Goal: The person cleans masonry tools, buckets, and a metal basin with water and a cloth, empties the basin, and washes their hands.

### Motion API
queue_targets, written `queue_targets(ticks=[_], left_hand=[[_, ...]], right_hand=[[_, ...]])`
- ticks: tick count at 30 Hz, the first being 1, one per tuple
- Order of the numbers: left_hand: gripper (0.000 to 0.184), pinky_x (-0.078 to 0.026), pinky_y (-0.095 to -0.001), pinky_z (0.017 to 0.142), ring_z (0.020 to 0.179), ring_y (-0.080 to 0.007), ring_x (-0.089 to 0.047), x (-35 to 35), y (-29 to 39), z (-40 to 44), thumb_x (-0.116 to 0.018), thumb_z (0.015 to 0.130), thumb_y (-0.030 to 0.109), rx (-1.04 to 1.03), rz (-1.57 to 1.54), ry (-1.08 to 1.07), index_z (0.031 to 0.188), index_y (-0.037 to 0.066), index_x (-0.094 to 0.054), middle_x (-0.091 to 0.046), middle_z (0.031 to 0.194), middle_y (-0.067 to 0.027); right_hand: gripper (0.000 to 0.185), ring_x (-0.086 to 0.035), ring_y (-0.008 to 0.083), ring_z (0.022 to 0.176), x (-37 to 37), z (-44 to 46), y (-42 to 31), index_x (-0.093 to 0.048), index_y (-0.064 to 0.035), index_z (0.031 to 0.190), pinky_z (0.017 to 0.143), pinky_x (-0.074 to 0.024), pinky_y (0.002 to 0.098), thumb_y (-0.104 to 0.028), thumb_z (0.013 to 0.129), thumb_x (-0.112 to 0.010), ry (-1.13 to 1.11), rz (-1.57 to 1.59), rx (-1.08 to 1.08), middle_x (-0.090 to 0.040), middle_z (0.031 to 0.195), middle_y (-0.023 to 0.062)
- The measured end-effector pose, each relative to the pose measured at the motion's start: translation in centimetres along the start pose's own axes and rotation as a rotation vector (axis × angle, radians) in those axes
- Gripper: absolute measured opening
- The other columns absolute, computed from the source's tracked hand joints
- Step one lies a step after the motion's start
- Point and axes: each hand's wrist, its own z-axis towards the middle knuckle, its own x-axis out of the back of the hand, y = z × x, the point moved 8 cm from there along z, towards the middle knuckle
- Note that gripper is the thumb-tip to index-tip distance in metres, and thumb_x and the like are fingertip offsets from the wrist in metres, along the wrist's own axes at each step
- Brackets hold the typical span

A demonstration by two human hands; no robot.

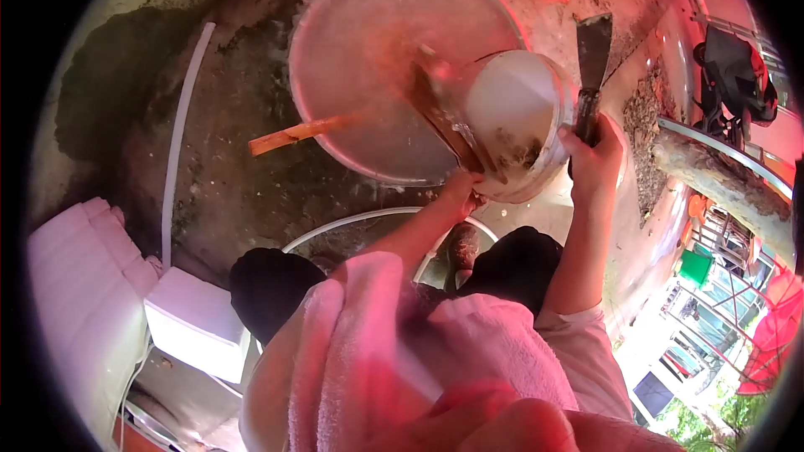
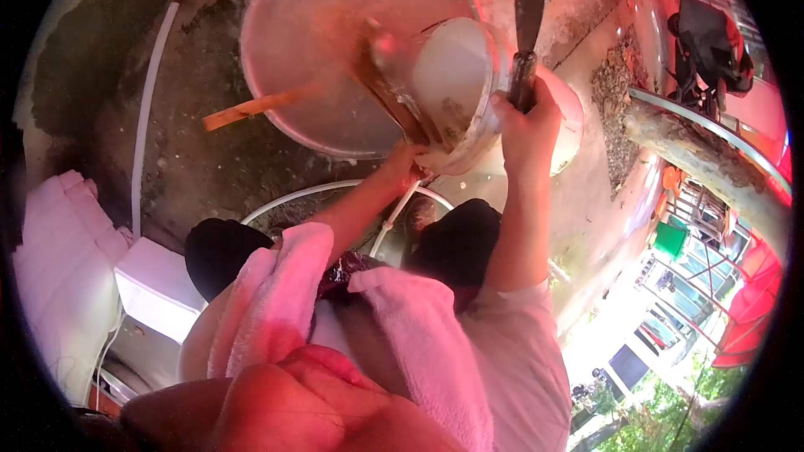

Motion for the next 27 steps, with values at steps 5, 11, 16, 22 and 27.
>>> queue_targets(ticks=[5,11,16,22,27], left_hand=[[0.027,-0.048,-0.0325,0.051,0.066,-0.0203,-0.058,-1.9,0.1,1.8,-0.05,0.082,0.005,0.047,-0.001,-0.352,0.108,0.001,-0.052,-0.059,0.088,-0.0111],[0.031,-0.054,-0.0371,0.08,0.089,-0.0227,-0.063,-8.4,1.8,1.7,-0.049,0.082,0.003,-0.031,0.016,-0.458,0.113,-0.002,-0.052,-0.061,0.102,-0.012],[0.04,-0.053,-0.0324,0.066,0.088,-0.0242,-0.061,-13.6,2.8,-0.8,-0.054,0.074,0.003,0.041,-0.161,-0.544,0.114,0.001,-0.05,-0.059,0.101,-0.0123],[0.041,-0.052,-0.033,0.069,0.088,-0.0241,-0.06,-13.6,2.7,-2.5,-0.054,0.073,0.002,0.041,-0.232,-0.486,0.114,0.001,-0.05,-0.059,0.101,-0.0121],[0.042,-0.052,-0.0335,0.071,0.088,-0.0239,-0.06,-10.1,2.7,-3.0,-0.054,0.072,0.001,-0.019,-0.217,-0.358,0.113,0.0,-0.05,-0.059,0.101,-0.0119]], right_hand=[[0.032,-0.05,0.0116,0.075,-0.3,-1.9,-2.4,-0.056,0.003,0.103,0.071,-0.0417,0.0247,-0.003,0.073,-0.067,0.022,-0.165,0.051,-0.057,0.085,0.0045],[0.039,-0.052,0.0146,0.085,1.7,-3.1,-6.6,-0.054,0.0029,0.109,0.08,-0.0427,0.0258,-0.001,0.072,-0.068,0.193,-0.205,0.271,-0.056,0.094,0.0068],[0.042,-0.056,0.0137,0.086,3.2,-4.4,-8.4,-0.055,0.0035,0.114,0.08,-0.0456,0.0264,-0.002,0.075,-0.068,0.239,-0.129,0.25,-0.062,0.095,0.0075],[0.042,-0.058,0.0162,0.091,3.7,-7.9,-12.2,-0.053,0.0041,0.117,0.081,-0.0455,0.0266,0.0,0.078,-0.066,0.348,-0.251,0.351,-0.061,0.102,0.0106],[0.045,-0.058,0.0196,0.09,4.3,-8.4,-12.0,-0.053,0.0032,0.12,0.08,-0.0449,0.0278,0.0,0.077,-0.067,0.383,-0.199,0.374,-0.06,0.1,0.0112]])
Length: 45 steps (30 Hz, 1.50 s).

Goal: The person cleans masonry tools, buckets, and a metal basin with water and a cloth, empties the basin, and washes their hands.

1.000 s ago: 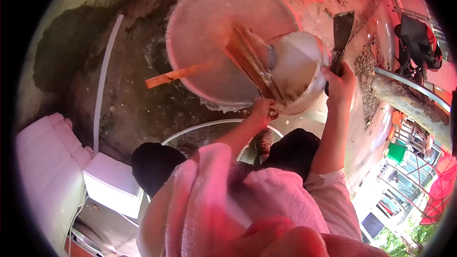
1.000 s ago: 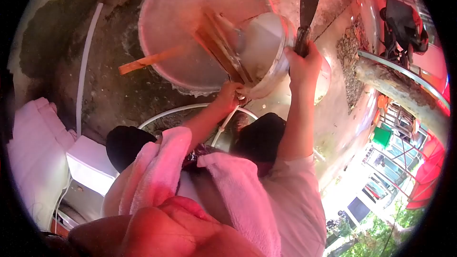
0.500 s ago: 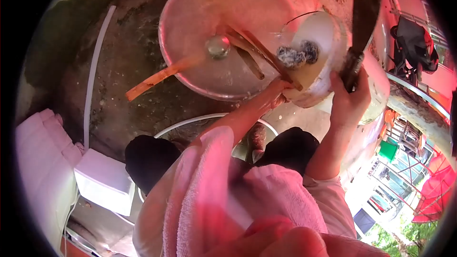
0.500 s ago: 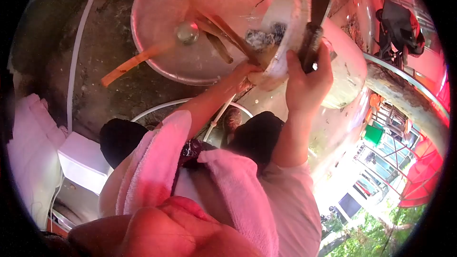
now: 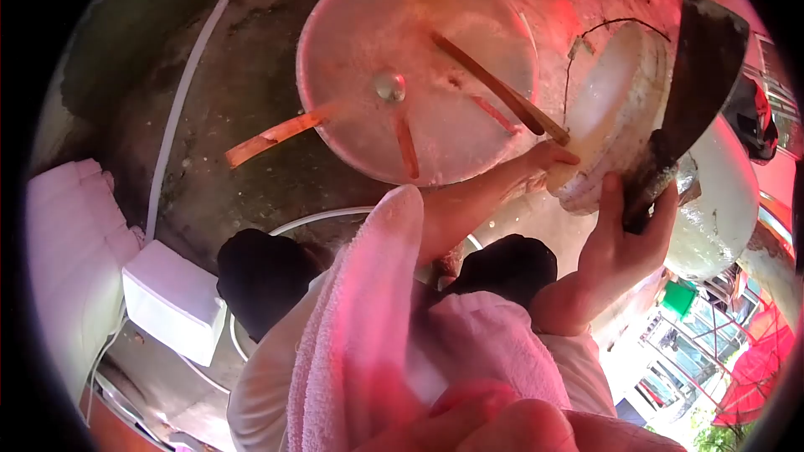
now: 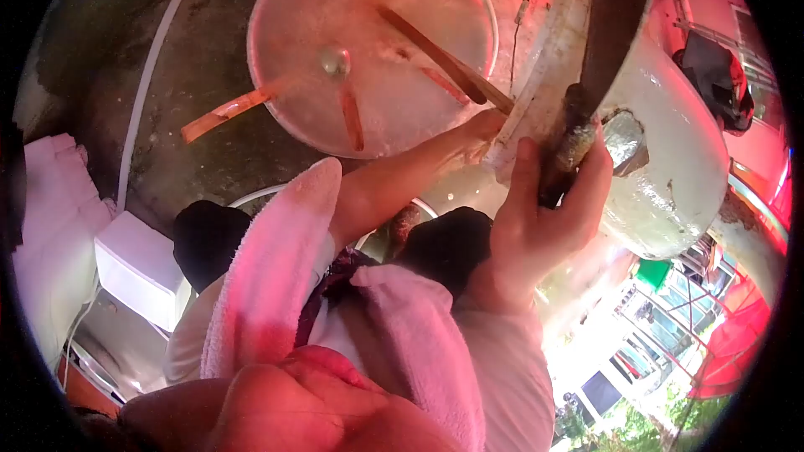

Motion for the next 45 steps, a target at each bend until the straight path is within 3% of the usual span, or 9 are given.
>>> queue_targets(ticks=[10,18,23,24,29,31,37,41,45], left_hand=[[0.043,-0.051,-0.0345,0.075,0.089,-0.0237,-0.059,-1.5,3.8,1.1,-0.054,0.07,0.0,-0.164,0.002,0.04,0.113,-0.001,-0.051,-0.059,0.101,-0.0116],[0.044,-0.05,-0.0353,0.079,0.09,-0.0235,-0.059,-6.2,12.0,-0.4,-0.054,0.068,-0.001,-0.344,0.165,0.071,0.112,-0.001,-0.051,-0.058,0.101,-0.0113],[0.044,-0.05,-0.0358,0.081,0.09,-0.0234,-0.059,-7.4,21.4,-8.1,-0.054,0.067,-0.002,-0.603,0.406,0.297,0.112,-0.002,-0.051,-0.058,0.101,-0.0111],[0.03,-0.05,-0.0362,0.081,0.087,-0.0225,-0.06,-8.9,24.3,-9.8,-0.058,0.069,0.006,-0.811,0.724,0.138,0.098,-0.003,-0.057,-0.061,0.094,-0.0097],[0.032,-0.047,-0.0309,0.079,0.089,-0.0184,-0.059,-11.3,29.9,-22.1,-0.054,0.069,-0.004,-1.286,0.98,0.416,0.101,-0.005,-0.058,-0.061,0.095,-0.0082],[0.039,-0.047,-0.0331,0.084,0.096,-0.0201,-0.058,-9.8,32.1,-25.3,-0.054,0.068,-0.004,-1.323,0.951,0.478,0.107,-0.006,-0.055,-0.06,0.103,-0.0088],[0.047,-0.047,-0.0403,0.089,0.105,-0.0256,-0.055,-6.4,32.6,-28.8,-0.054,0.068,0.002,-1.283,0.801,0.58,0.114,-0.005,-0.051,-0.054,0.115,-0.0126],[0.036,-0.047,-0.0379,0.086,0.099,-0.0238,-0.057,-3.1,33.6,-29.5,-0.057,0.069,0.005,-1.264,0.767,0.689,0.103,-0.003,-0.056,-0.057,0.107,-0.0104],[0.029,-0.046,-0.0345,0.085,0.094,-0.0221,-0.058,-2.3,34.6,-29.8,-0.058,0.069,0.006,-1.338,0.872,0.698,0.096,-0.003,-0.057,-0.059,0.101,-0.0096]], right_hand=[[0.045,-0.06,0.0267,0.096,2.1,-0.8,-0.6,-0.053,0.0046,0.119,0.082,-0.047,0.0333,0.004,0.076,-0.064,-0.022,-0.191,0.082,-0.061,0.104,0.0154],[0.045,-0.054,0.0119,0.079,4.4,2.9,5.5,-0.051,0.006,0.122,0.069,-0.0463,0.0237,0.006,0.077,-0.059,0.091,0.613,-0.127,-0.058,0.091,0.0078],[0.041,-0.061,0.0188,0.082,0.0,4.4,8.5,-0.05,0.0079,0.119,0.064,-0.0516,0.0268,0.007,0.078,-0.056,-0.153,1.021,-0.296,-0.061,0.092,0.0125],[0.039,-0.062,0.0204,0.084,-1.0,4.6,10.1,-0.051,0.007,0.119,0.064,-0.0539,0.0287,0.008,0.08,-0.053,-0.203,0.956,-0.282,-0.062,0.094,0.0131],[0.021,-0.055,0.0113,0.071,-7.0,6.2,22.4,-0.06,-0.0031,0.098,0.057,-0.0422,0.0249,-0.008,0.078,-0.063,-0.33,0.6,-0.52,-0.058,0.073,0.005],[0.026,-0.061,0.0205,0.075,-11.3,5.5,27.9,-0.059,-0.0038,0.097,0.064,-0.0467,0.0333,-0.014,0.074,-0.066,-0.488,0.227,-0.35,-0.062,0.075,0.0106],[0.037,-0.06,0.0366,0.099,-13.5,-0.3,44.8,-0.057,-0.0094,0.11,0.083,-0.0469,0.0447,-0.025,0.077,-0.059,-0.231,-0.323,-0.686,-0.064,0.102,0.0196],[0.048,-0.06,0.039,0.097,-16.2,-8.9,56.6,-0.051,-0.0116,0.123,0.083,-0.0472,0.0452,-0.027,0.079,-0.059,-0.369,-0.477,-0.913,-0.062,0.105,0.0234],[0.044,-0.059,0.0367,0.096,-16.8,-2.8,45.3,-0.051,-0.0092,0.122,0.092,-0.0418,0.0448,-0.017,0.079,-0.058,-0.036,-0.602,-0.277,-0.061,0.106,0.0213]])
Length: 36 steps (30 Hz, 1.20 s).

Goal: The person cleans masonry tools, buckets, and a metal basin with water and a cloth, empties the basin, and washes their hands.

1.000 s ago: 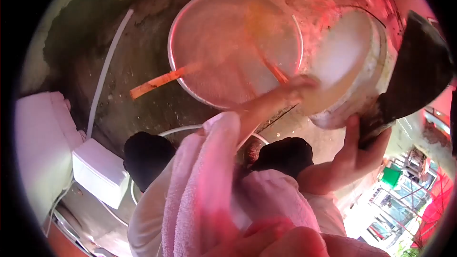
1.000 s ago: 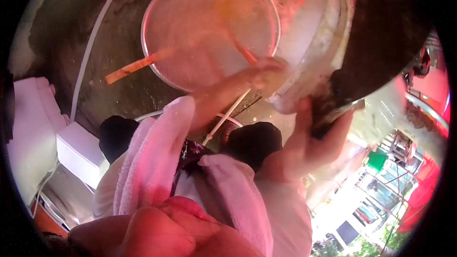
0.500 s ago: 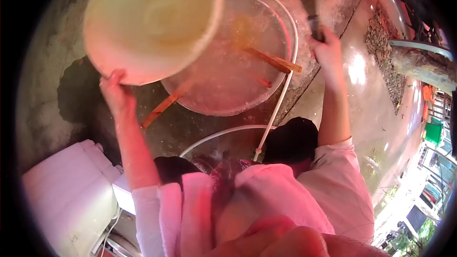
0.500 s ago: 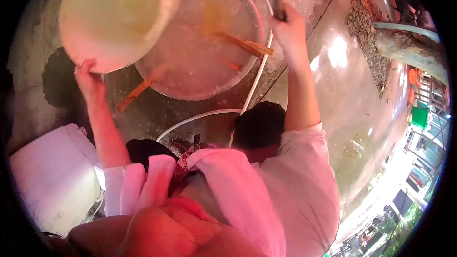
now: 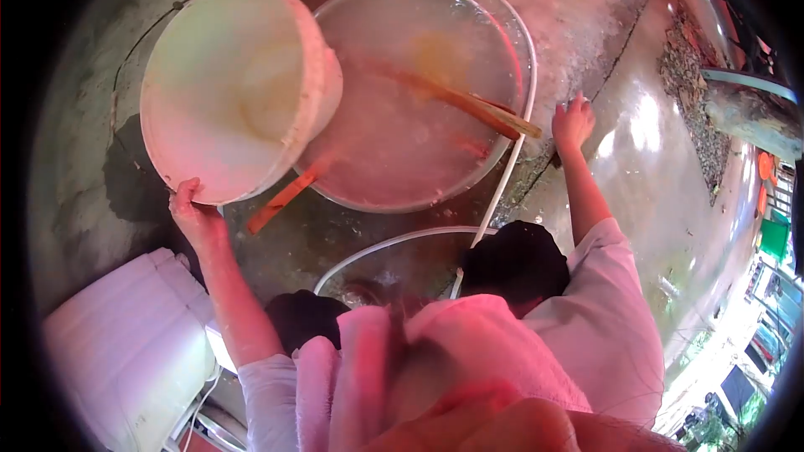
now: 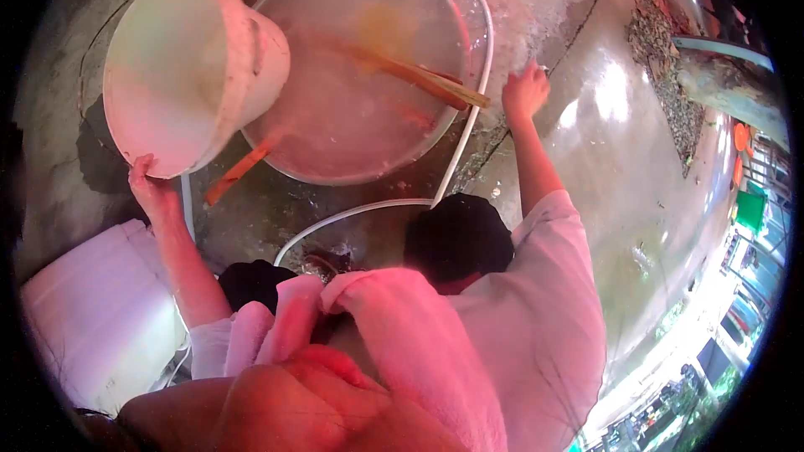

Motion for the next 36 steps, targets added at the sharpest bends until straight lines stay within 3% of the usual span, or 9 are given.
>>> queue_targets(ticks=[1,3,5,8,10,11,21,24,36], left_hand=[[0.029,-0.046,-0.0342,0.085,0.094,-0.0222,-0.057,-1.1,0.6,-0.8,-0.058,0.069,0.006,-0.029,0.023,-0.001,0.097,-0.004,-0.057,-0.059,0.102,-0.0098],[0.038,-0.046,-0.0345,0.087,0.096,-0.0235,-0.057,-3.4,1.7,-2.5,-0.055,0.069,0.003,-0.057,0.034,-0.044,0.107,-0.005,-0.054,-0.058,0.106,-0.0123],[0.045,-0.046,-0.035,0.086,0.097,-0.0247,-0.057,-4.4,1.9,-3.3,-0.054,0.069,0.003,-0.109,0.043,-0.08,0.113,-0.005,-0.05,-0.056,0.109,-0.0138],[0.05,-0.047,-0.0355,0.085,0.098,-0.0263,-0.057,-5.1,2.3,-4.1,-0.051,0.069,0.003,-0.172,0.075,-0.106,0.118,-0.003,-0.046,-0.055,0.11,-0.0146],[0.049,-0.047,-0.0349,0.084,0.097,-0.0259,-0.056,-5.0,2.4,-5.1,-0.05,0.069,0.004,-0.188,0.082,-0.091,0.117,-0.003,-0.046,-0.055,0.109,-0.0142],[0.04,-0.049,-0.0355,0.083,0.094,-0.0262,-0.058,-4.5,2.3,-5.3,-0.053,0.07,0.009,-0.247,0.125,-0.068,0.107,-0.004,-0.052,-0.057,0.105,-0.0147],[0.03,-0.05,-0.0357,0.078,0.09,-0.0246,-0.059,-2.8,0.8,-4.9,-0.053,0.073,0.007,-0.176,0.086,0.009,0.1,-0.003,-0.054,-0.057,0.099,-0.0133],[0.034,-0.046,-0.0303,0.08,0.09,-0.0207,-0.057,-2.5,1.0,-5.0,-0.052,0.072,0.006,-0.133,0.073,0.01,0.105,-0.002,-0.053,-0.057,0.099,-0.0107],[0.026,-0.049,-0.0382,0.083,0.095,-0.0263,-0.057,1.1,0.4,-5.6,-0.054,0.074,0.011,-0.092,0.083,0.149,0.096,-0.002,-0.054,-0.055,0.103,-0.0131]], right_hand=[[0.043,-0.059,0.0341,0.097,1.5,1.7,-4.0,-0.051,-0.0088,0.122,0.095,-0.0391,0.0449,-0.013,0.079,-0.057,0.123,0.174,0.201,-0.06,0.108,0.0193],[0.041,-0.057,0.03,0.102,1.7,3.3,-12.7,-0.054,-0.0107,0.119,0.098,-0.0376,0.0423,-0.01,0.079,-0.056,-0.368,0.611,0.254,-0.06,0.112,0.0151],[0.035,-0.058,0.0291,0.103,-2.3,1.9,-20.5,-0.059,-0.0129,0.115,0.094,-0.0423,0.0397,-0.012,0.08,-0.056,-0.282,0.442,0.902,-0.06,0.113,0.0128],[0.03,-0.059,0.0283,0.1,-18.3,0.5,-22.5,-0.06,-0.0121,0.114,0.089,-0.0456,0.0368,-0.016,0.084,-0.054,-0.809,0.605,0.514,-0.062,0.108,0.014],[0.03,-0.059,0.028,0.1,-19.9,-0.8,-23.6,-0.06,-0.0119,0.114,0.089,-0.0456,0.0366,-0.017,0.084,-0.055,-0.902,0.583,0.45,-0.062,0.107,0.0139],[0.03,-0.059,0.0279,0.1,-19.9,-1.5,-24.2,-0.06,-0.0119,0.114,0.088,-0.0456,0.0365,-0.017,0.084,-0.055,-0.919,0.561,0.461,-0.062,0.107,0.0138],[0.031,-0.059,0.0263,0.098,-14.7,-9.7,-22.7,-0.06,-0.0111,0.114,0.087,-0.0457,0.0354,-0.019,0.084,-0.056,-0.702,0.358,0.572,-0.062,0.106,0.0132],[0.031,-0.059,0.0258,0.098,-14.3,-11.4,-22.5,-0.06,-0.0108,0.114,0.087,-0.0457,0.035,-0.019,0.084,-0.056,-0.674,0.341,0.572,-0.063,0.106,0.013],[0.032,-0.059,0.024,0.096,-17.3,-9.3,-29.2,-0.06,-0.0098,0.114,0.085,-0.0458,0.0337,-0.021,0.084,-0.057,-0.692,0.335,0.621,-0.063,0.105,0.0123]])
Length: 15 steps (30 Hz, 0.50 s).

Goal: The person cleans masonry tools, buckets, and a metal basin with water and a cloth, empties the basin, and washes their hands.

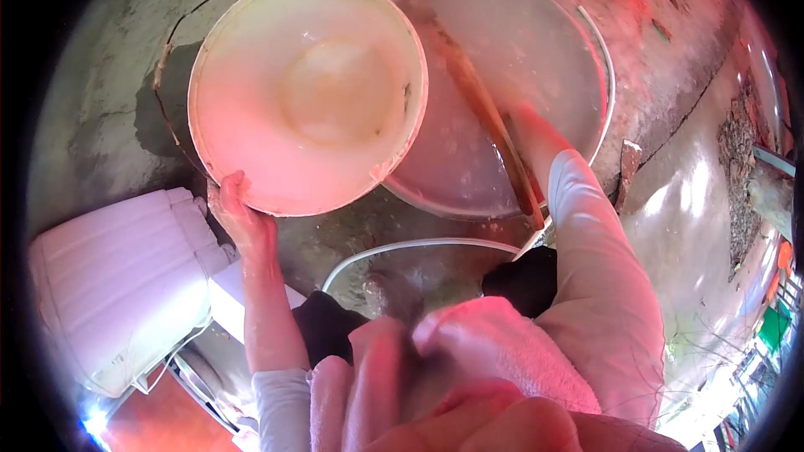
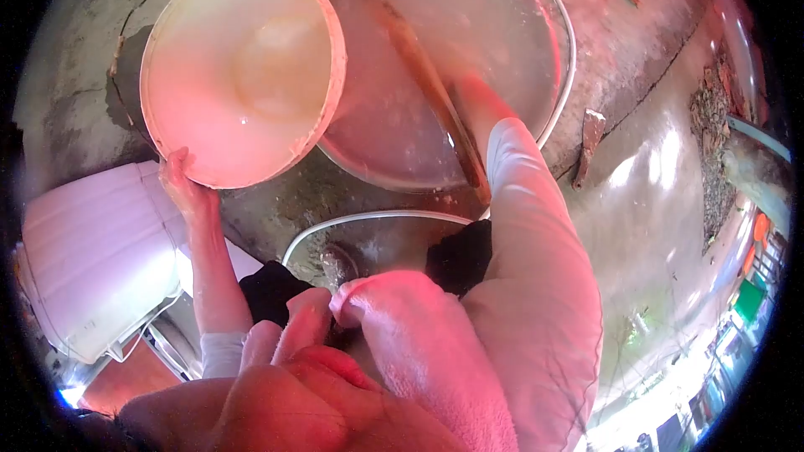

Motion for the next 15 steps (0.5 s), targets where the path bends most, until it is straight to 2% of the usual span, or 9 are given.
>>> queue_targets(ticks=[3,6,13,15], left_hand=[[0.035,-0.045,-0.0344,0.086,0.097,-0.0231,-0.055,0.8,-0.3,-0.2,-0.054,0.073,0.009,0.023,-0.007,0.019,0.106,-0.002,-0.052,-0.056,0.102,-0.011],[0.034,-0.044,-0.0338,0.087,0.097,-0.0224,-0.055,0.8,-0.6,-0.6,-0.055,0.074,0.01,0.083,-0.049,0.016,0.105,-0.002,-0.052,-0.056,0.102,-0.0103],[0.038,-0.042,-0.0329,0.091,0.101,-0.0214,-0.054,1.2,-0.5,-1.5,-0.055,0.075,0.011,0.008,0.048,0.024,0.111,-0.003,-0.05,-0.056,0.107,-0.011],[0.029,-0.044,-0.0345,0.088,0.098,-0.0221,-0.055,0.4,-0.1,-1.8,-0.058,0.075,0.013,-0.045,0.032,0.045,0.1,-0.002,-0.054,-0.057,0.103,-0.0108]], right_hand=[[0.032,-0.059,0.0235,0.095,-0.4,1.4,-0.6,-0.06,-0.0096,0.114,0.085,-0.0458,0.0334,-0.022,0.084,-0.057,-0.014,-0.009,0.002,-0.063,0.104,0.0121],[0.032,-0.059,0.023,0.095,-0.6,3.2,-1.2,-0.06,-0.0094,0.114,0.084,-0.0458,0.0331,-0.022,0.085,-0.057,-0.022,0.007,0.016,-0.063,0.104,0.0119],[0.033,-0.059,0.0219,0.094,-1.6,5.2,-2.5,-0.06,-0.0088,0.114,0.083,-0.0459,0.0323,-0.023,0.085,-0.058,-0.055,0.004,0.017,-0.063,0.103,0.0115],[0.033,-0.059,0.0216,0.094,-1.9,5.8,-2.9,-0.06,-0.0086,0.114,0.083,-0.0459,0.0321,-0.024,0.085,-0.058,-0.063,0.006,0.016,-0.063,0.103,0.0114]])
